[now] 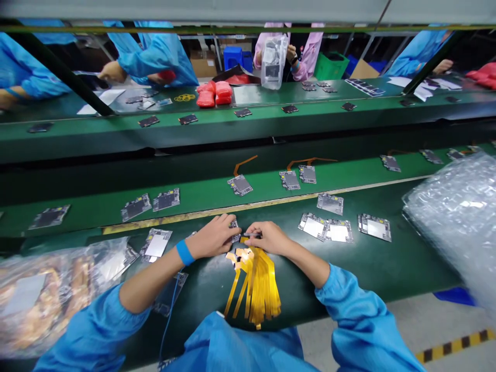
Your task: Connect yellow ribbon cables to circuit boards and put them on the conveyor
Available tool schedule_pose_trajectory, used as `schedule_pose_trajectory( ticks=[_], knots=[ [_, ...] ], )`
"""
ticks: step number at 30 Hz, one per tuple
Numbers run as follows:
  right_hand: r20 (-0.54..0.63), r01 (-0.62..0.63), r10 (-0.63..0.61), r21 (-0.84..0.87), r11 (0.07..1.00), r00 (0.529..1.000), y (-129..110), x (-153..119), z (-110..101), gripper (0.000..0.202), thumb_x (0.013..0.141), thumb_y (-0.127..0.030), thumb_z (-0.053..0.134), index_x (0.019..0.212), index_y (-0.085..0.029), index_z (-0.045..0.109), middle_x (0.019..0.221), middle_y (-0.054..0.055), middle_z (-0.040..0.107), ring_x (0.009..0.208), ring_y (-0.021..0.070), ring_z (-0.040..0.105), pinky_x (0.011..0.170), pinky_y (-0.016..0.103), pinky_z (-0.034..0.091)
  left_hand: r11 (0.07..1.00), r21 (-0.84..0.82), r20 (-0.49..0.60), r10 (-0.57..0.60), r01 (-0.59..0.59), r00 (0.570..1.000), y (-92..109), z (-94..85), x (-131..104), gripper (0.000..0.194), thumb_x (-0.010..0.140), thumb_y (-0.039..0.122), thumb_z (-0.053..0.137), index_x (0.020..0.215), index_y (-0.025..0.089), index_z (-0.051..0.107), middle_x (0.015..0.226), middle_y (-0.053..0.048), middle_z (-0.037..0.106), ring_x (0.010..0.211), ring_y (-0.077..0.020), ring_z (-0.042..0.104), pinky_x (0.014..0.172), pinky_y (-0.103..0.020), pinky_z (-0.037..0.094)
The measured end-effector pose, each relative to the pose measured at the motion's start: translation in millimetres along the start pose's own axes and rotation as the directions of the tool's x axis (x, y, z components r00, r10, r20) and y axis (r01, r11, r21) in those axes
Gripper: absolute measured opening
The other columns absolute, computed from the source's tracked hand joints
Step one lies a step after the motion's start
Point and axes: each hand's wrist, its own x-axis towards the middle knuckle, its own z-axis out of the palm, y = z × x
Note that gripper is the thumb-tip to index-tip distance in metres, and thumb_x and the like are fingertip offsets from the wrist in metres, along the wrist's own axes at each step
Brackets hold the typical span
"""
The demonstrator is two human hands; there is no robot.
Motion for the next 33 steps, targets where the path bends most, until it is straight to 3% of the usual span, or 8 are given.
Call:
schedule_pose_trajectory(
  ticks=[5,12,21,33],
  knots=[
    [-0.078,-0.038,0.023,-0.206,0.978,0.997,-7.7,14.7,-5.7,0.019,0.093,-0.036,0.067,0.094,-0.021,0.079,0.087,-0.001,0.078,0.078,0.0157,0.067,0.066,0.024,0.041,0.999,-0.035,-0.054,-0.007,0.006,0.998,-1.7,5.1,-1.0,0.012,0.090,0.020,0.062,0.101,0.019,0.067,0.119,-0.014,0.056,0.110,-0.0294,0.054,0.094,-0.043,0.049],
    [-0.112,-0.113,0.075,-0.391,0.913,0.991,-21.9,24.5,-2.7,0.016,0.096,-0.034,0.066,0.098,-0.029,0.081,0.094,0.000,0.081,0.085,0.0183,0.071,0.065,0.025,0.038,0.994,-0.103,-0.152,-0.036,0.020,0.988,-1.2,13.5,-14.7,0.014,0.093,0.018,0.063,0.107,0.018,0.064,0.132,-0.016,0.057,0.121,-0.0295,0.053,0.105,-0.047,0.049],
    [-0.120,-0.138,0.094,-0.452,0.881,0.988,-26.0,25.4,-2.5,0.019,0.096,-0.033,0.063,0.098,-0.029,0.081,0.094,0.001,0.082,0.089,0.0206,0.073,0.064,0.026,0.038,0.994,-0.091,-0.158,-0.072,0.058,0.985,0.7,19.2,-15.9,0.016,0.094,0.019,0.064,0.109,0.014,0.066,0.139,-0.021,0.054,0.128,-0.0330,0.053,0.109,-0.049,0.050],
    [-0.079,-0.151,0.129,-0.466,0.872,0.988,-31.4,26.9,-6.5,0.019,0.095,-0.033,0.065,0.101,-0.028,0.082,0.094,0.001,0.081,0.087,0.0189,0.071,0.064,0.025,0.036,0.993,-0.107,-0.181,-0.076,0.057,0.981,0.3,22.3,-17.6,0.015,0.095,0.020,0.062,0.109,0.015,0.066,0.135,-0.019,0.054,0.122,-0.0326,0.053,0.105,-0.049,0.051]
  ],
)
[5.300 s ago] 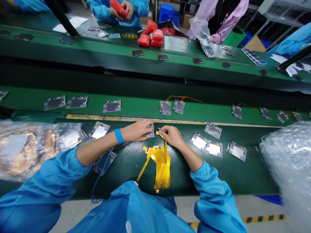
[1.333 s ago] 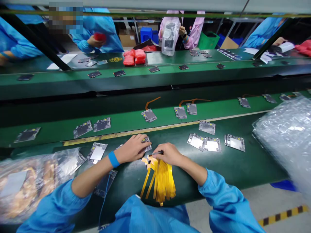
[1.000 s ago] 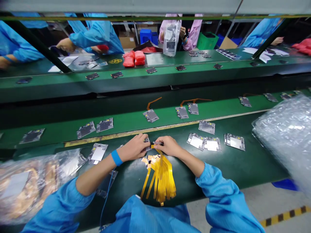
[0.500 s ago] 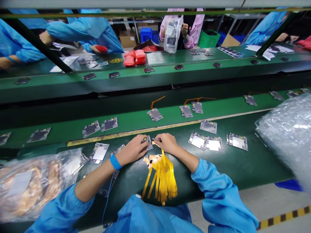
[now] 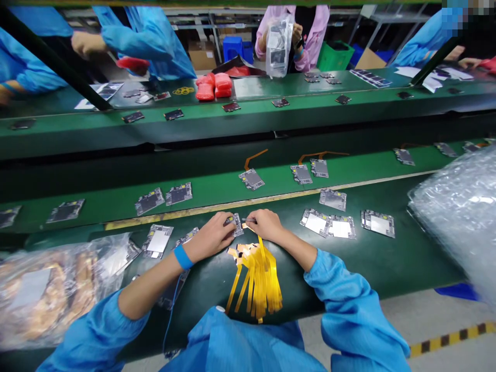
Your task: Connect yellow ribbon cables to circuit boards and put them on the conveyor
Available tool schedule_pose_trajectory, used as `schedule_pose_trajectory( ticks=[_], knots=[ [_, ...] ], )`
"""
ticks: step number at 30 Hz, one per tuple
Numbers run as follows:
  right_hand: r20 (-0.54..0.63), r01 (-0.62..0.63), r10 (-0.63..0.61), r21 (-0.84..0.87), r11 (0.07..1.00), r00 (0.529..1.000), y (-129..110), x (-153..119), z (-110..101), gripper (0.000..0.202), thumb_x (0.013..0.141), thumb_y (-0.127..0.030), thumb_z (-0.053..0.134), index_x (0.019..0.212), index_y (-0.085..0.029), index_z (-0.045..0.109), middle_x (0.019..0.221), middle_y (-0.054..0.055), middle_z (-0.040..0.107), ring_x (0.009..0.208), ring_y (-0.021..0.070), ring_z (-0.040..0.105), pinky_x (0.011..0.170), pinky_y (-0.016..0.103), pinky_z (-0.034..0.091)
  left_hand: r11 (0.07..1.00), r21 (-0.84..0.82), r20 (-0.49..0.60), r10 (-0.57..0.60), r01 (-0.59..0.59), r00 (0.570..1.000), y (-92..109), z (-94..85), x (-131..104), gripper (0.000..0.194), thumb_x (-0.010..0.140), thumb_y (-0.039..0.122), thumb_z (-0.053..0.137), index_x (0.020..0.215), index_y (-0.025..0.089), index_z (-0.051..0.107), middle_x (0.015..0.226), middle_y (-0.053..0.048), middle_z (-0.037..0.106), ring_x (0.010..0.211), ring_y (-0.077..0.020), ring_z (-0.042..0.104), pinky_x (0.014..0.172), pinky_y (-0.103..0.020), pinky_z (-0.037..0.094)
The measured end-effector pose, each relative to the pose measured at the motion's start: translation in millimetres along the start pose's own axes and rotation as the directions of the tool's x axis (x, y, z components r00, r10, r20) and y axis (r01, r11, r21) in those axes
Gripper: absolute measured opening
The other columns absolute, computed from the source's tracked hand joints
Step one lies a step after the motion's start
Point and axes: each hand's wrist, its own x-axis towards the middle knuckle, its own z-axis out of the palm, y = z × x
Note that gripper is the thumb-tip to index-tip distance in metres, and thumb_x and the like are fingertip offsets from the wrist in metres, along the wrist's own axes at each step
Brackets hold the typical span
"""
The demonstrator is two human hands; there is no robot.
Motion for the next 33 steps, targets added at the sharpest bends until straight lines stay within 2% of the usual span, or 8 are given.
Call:
schedule_pose_trajectory(
  ticks=[6,14,18,21,26,30,33],
  knots=[
    [0.037,0.011,-0.010,-0.010,1.000,0.999,-0.8,9.4,-2.0,0.017,0.094,-0.031,0.066,0.095,-0.028,0.083,0.090,0.000,0.080,0.083,0.0168,0.069,0.064,0.024,0.035,1.000,-0.005,-0.009,0.019,-0.019,1.000,-0.1,1.0,-0.4,0.015,0.096,0.020,0.061,0.110,0.017,0.066,0.136,-0.018,0.054,0.122,-0.0319,0.053,0.105,-0.050,0.051],
    [0.041,0.021,-0.019,-0.049,0.999,0.999,-1.9,11.1,-0.9,0.016,0.094,-0.031,0.066,0.095,-0.028,0.082,0.094,0.001,0.080,0.089,0.0186,0.071,0.065,0.025,0.035,0.995,0.077,0.027,0.058,-0.060,0.998,4.3,-2.1,1.2,0.036,0.101,0.019,0.053,0.135,0.021,0.062,0.136,-0.020,0.053,0.123,-0.0328,0.052,0.104,-0.050,0.049],
    [0.041,0.021,-0.018,-0.073,0.997,0.999,-1.9,9.3,-0.8,0.015,0.095,-0.033,0.067,0.097,-0.029,0.082,0.096,0.001,0.081,0.092,0.0202,0.072,0.066,0.026,0.038,0.990,0.119,0.057,0.066,-0.072,0.996,7.7,-5.3,3.6,0.039,0.104,0.022,0.048,0.141,0.025,0.059,0.135,-0.019,0.054,0.121,-0.0318,0.052,0.101,-0.047,0.049],
    [0.030,0.043,-0.040,-0.100,0.994,0.999,-1.6,6.3,-3.3,0.017,0.097,-0.037,0.067,0.103,-0.029,0.081,0.099,0.002,0.080,0.095,0.0211,0.071,0.070,0.026,0.040,0.986,0.149,0.064,0.063,-0.072,0.996,9.5,-5.6,5.4,0.038,0.106,0.023,0.044,0.141,0.025,0.060,0.133,-0.019,0.054,0.118,-0.0310,0.053,0.099,-0.046,0.048],
    [-0.003,0.182,-0.184,-0.135,0.974,0.983,-3.9,3.8,-6.6,0.033,0.108,-0.036,0.047,0.110,-0.027,0.078,0.113,0.005,0.073,0.098,0.0192,0.069,0.078,0.027,0.043,0.983,0.170,0.058,0.057,-0.066,0.997,11.0,-5.3,6.9,0.034,0.107,0.025,0.043,0.134,0.025,0.064,0.129,-0.018,0.055,0.115,-0.0304,0.052,0.098,-0.045,0.047],
    [0.025,0.229,-0.228,-0.116,0.967,0.973,-7.1,7.9,-2.4,0.019,0.103,-0.028,0.058,0.112,-0.026,0.075,0.106,0.003,0.072,0.094,0.0174,0.068,0.076,0.026,0.041,0.983,0.172,0.085,0.047,-0.061,0.995,11.8,-8.0,7.6,0.032,0.106,0.024,0.045,0.131,0.023,0.064,0.123,-0.017,0.056,0.112,-0.0304,0.052,0.097,-0.044,0.047],
    [0.035,0.226,-0.223,-0.116,0.967,0.974,-5.0,11.3,0.1,0.012,0.099,-0.023,0.063,0.103,-0.024,0.074,0.104,0.002,0.073,0.092,0.0168,0.068,0.074,0.026,0.040,0.978,0.197,0.101,0.050,-0.069,0.994,12.1,-8.7,8.1,0.033,0.105,0.024,0.045,0.134,0.023,0.063,0.126,-0.018,0.055,0.113,-0.0309,0.052,0.097,-0.044,0.047]
  ],
)
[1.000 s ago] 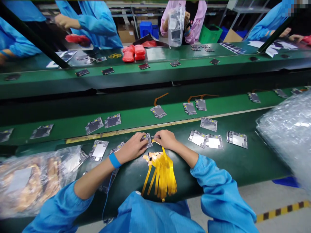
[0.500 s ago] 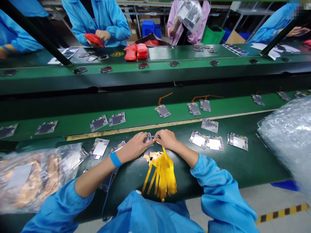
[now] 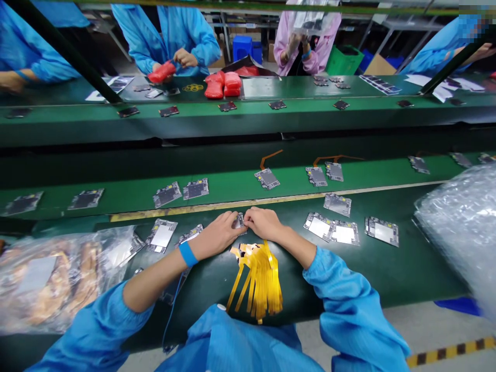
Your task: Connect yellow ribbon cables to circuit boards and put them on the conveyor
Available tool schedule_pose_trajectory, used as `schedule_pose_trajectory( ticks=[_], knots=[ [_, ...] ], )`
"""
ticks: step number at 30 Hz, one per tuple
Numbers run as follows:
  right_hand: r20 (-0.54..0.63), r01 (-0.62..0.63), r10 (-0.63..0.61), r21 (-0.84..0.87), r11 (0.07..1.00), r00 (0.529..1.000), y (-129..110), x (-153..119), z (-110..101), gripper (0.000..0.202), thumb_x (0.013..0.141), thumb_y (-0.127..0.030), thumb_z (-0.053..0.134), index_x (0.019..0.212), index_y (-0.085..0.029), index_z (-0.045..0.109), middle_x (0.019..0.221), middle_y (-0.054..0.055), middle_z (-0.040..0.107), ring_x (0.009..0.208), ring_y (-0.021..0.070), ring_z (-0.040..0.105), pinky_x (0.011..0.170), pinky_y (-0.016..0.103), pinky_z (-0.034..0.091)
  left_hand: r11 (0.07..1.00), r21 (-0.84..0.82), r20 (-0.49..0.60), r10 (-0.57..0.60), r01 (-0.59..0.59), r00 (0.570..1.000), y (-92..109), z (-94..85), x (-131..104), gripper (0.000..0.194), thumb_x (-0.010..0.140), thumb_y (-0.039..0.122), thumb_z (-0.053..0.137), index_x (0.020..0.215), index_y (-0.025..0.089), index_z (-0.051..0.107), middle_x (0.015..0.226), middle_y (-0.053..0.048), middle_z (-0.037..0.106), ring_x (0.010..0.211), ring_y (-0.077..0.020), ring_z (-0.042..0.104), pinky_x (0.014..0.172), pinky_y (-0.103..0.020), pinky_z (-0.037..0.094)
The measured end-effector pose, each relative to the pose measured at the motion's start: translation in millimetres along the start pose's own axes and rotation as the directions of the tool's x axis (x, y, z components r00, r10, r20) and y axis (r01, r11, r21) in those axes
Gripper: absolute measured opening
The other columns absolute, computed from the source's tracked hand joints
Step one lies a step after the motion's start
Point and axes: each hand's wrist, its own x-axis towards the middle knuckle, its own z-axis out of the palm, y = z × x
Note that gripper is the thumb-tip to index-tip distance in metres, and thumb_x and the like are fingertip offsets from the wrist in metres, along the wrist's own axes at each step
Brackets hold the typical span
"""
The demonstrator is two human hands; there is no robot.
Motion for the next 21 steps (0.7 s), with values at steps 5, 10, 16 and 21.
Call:
schedule_pose_trajectory(
  ticks=[5,10,16,21],
  knots=[
    [0.010,-0.005,0.005,-0.048,0.999,1.000,4.7,0.7,-2.0,0.009,0.099,-0.025,0.065,0.095,-0.023,0.073,0.102,0.003,0.074,0.092,0.0183,0.068,0.073,0.027,0.038,1.000,0.000,-0.016,-0.006,0.006,1.000,0.8,2.6,-2.1,0.038,0.105,0.021,0.044,0.140,0.026,0.057,0.132,-0.018,0.054,0.115,-0.0306,0.052,0.098,-0.044,0.045],
    [-0.062,-0.023,0.026,0.053,0.998,0.998,8.9,-5.4,-1.1,0.010,0.099,-0.026,0.063,0.096,-0.023,0.072,0.100,0.003,0.075,0.088,0.0173,0.067,0.074,0.026,0.040,0.991,-0.035,0.011,-0.129,0.129,0.992,0.6,-3.6,-7.0,0.032,0.097,0.022,0.054,0.128,0.016,0.060,0.132,-0.020,0.055,0.116,-0.0332,0.052,0.099,-0.047,0.043],
    [-0.374,0.043,0.087,0.327,0.944,0.923,24.1,-29.5,-5.2,0.020,0.101,-0.035,0.056,0.093,-0.021,0.069,0.091,0.004,0.072,0.081,0.0181,0.064,0.076,0.028,0.045,0.986,-0.058,0.072,-0.154,0.158,0.985,-6.1,-14.5,1.0,0.035,0.088,0.022,0.061,0.122,0.014,0.062,0.115,-0.018,0.059,0.106,-0.0331,0.054,0.092,-0.046,0.045],
    [-0.474,0.064,0.131,0.374,0.925,0.871,21.9,-48.4,-16.1,0.030,0.101,-0.045,0.053,0.092,-0.021,0.069,0.088,0.006,0.069,0.071,0.0181,0.057,0.069,0.030,0.046,0.939,-0.157,-0.054,-0.317,0.305,0.947,-29.7,-23.3,31.1,0.042,0.089,0.035,0.064,0.126,0.014,0.059,0.116,-0.017,0.058,0.107,-0.0334,0.055,0.092,-0.046,0.048]
  ],
)
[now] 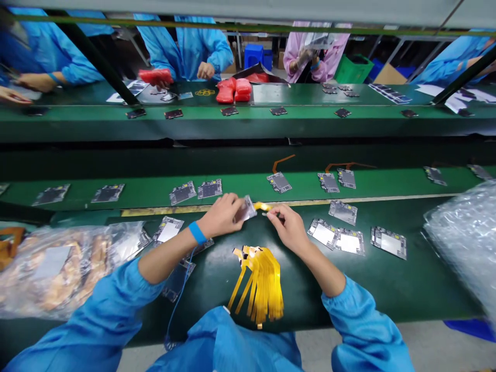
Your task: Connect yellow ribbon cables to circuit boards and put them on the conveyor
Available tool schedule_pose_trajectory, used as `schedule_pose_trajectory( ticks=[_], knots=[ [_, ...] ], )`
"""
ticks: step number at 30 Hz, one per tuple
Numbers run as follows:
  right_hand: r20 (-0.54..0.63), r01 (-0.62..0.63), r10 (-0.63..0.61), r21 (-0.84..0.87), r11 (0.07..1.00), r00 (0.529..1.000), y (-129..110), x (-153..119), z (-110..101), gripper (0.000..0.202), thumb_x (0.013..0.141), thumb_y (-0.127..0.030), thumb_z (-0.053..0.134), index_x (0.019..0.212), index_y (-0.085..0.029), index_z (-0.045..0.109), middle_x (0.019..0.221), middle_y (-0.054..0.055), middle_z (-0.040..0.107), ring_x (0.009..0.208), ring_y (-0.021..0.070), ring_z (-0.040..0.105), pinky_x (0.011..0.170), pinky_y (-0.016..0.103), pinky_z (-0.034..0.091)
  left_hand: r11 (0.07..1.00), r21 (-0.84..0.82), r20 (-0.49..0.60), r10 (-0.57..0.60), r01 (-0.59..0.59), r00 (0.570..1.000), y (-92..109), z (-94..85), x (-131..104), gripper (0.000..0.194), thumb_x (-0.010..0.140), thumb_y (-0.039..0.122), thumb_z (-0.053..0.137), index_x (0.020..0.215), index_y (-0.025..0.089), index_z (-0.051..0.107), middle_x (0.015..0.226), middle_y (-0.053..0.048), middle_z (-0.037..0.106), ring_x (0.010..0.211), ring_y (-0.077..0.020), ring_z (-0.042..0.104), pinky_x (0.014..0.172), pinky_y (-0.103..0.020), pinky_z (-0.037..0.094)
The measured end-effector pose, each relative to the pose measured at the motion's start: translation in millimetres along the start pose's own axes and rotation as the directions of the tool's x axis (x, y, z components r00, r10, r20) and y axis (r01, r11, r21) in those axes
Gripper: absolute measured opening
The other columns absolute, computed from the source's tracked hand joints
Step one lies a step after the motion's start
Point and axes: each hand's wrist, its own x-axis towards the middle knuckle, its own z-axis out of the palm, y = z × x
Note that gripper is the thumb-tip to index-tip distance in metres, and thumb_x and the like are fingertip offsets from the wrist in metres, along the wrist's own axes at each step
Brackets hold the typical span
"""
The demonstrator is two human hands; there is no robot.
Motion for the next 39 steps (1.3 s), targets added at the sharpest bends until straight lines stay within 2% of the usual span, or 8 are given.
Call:
schedule_pose_trajectory(
  ticks=[3,6,12,16,20,25,30,39],
  knots=[
    [0.021,0.028,-0.028,0.011,1.000,0.999,-8.7,-7.3,-1.3,0.032,0.103,-0.044,0.050,0.089,-0.021,0.067,0.086,0.005,0.067,0.073,0.0179,0.058,0.071,0.030,0.045,0.969,-0.019,-0.140,-0.246,0.245,0.959,-21.6,-6.4,24.1,0.056,0.096,0.048,0.058,0.138,0.012,0.053,0.124,-0.019,0.057,0.114,-0.0346,0.056,0.096,-0.047,0.048],
    [0.154,0.057,-0.060,0.024,0.998,0.986,-16.3,-16.1,4.3,0.031,0.106,-0.041,0.047,0.093,-0.021,0.068,0.089,0.004,0.068,0.080,0.0176,0.062,0.075,0.028,0.045,0.948,0.059,-0.089,-0.308,0.314,0.947,-52.4,-9.2,34.5,0.049,0.100,0.044,0.051,0.136,0.012,0.058,0.133,-0.021,0.057,0.122,-0.0367,0.054,0.098,-0.048,0.048],
    [0.527,0.116,0.004,-0.195,0.974,0.850,-28.0,-30.7,28.4,0.020,0.094,-0.038,0.073,0.108,-0.024,0.075,0.101,0.003,0.073,0.086,0.0176,0.068,0.072,0.026,0.042,0.964,0.167,0.190,-0.237,0.206,0.953,-99.9,-1.8,29.2,0.061,0.089,0.023,0.059,0.149,0.016,0.052,0.147,-0.020,0.051,0.134,-0.0352,0.049,0.105,-0.045,0.045],
    [0.659,0.253,-0.019,-0.262,0.931,0.752,-33.5,-35.3,42.1,0.025,0.093,-0.035,0.075,0.117,-0.027,0.076,0.112,0.005,0.073,0.092,0.0198,0.070,0.072,0.027,0.042,0.968,0.201,0.212,-0.194,0.152,0.958,-108.3,-0.2,32.5,0.063,0.087,0.023,0.060,0.150,0.020,0.053,0.136,-0.018,0.056,0.123,-0.0337,0.054,0.098,-0.043,0.046],
    [0.700,0.277,0.000,-0.284,0.918,0.714,-33.3,-38.5,48.6,0.023,0.091,-0.027,0.077,0.114,-0.027,0.077,0.115,0.004,0.073,0.093,0.0195,0.071,0.073,0.026,0.043,0.978,0.180,0.168,-0.135,0.104,0.977,-105.7,-6.7,35.4,0.067,0.084,0.028,0.064,0.150,0.019,0.052,0.131,-0.019,0.054,0.120,-0.0352,0.052,0.095,-0.043,0.045],
    [0.678,0.209,-0.009,-0.213,0.955,0.735,-28.1,-41.4,46.2,0.011,0.095,-0.030,0.073,0.104,-0.026,0.078,0.106,0.003,0.074,0.093,0.0186,0.071,0.073,0.025,0.043,0.994,0.105,0.068,-0.008,0.001,0.998,-74.2,-16.9,23.1,0.067,0.083,0.030,0.063,0.148,0.018,0.052,0.124,-0.016,0.055,0.112,-0.0321,0.053,0.093,-0.042,0.043],
    [0.645,0.113,-0.035,-0.080,0.990,0.763,-25.9,-40.1,37.7,0.011,0.096,-0.034,0.072,0.096,-0.024,0.076,0.098,0.002,0.077,0.093,0.0190,0.071,0.075,0.025,0.043,0.985,0.018,0.119,0.168,-0.172,0.979,-25.8,-12.5,4.0,0.062,0.081,0.031,0.065,0.141,0.020,0.056,0.117,-0.013,0.056,0.106,-0.0301,0.056,0.090,-0.040,0.043],
    [0.328,-0.064,-0.070,0.380,0.923,0.942,-24.0,-35.4,18.9,0.044,0.088,-0.065,0.070,0.081,-0.021,0.070,0.080,0.004,0.073,0.055,0.0115,0.050,0.053,0.026,0.039,0.975,0.022,0.124,0.218,-0.222,0.968,-7.2,13.8,-8.5,0.047,0.089,0.029,0.064,0.134,0.016,0.060,0.125,-0.018,0.057,0.114,-0.0342,0.053,0.092,-0.046,0.046]
  ],
)
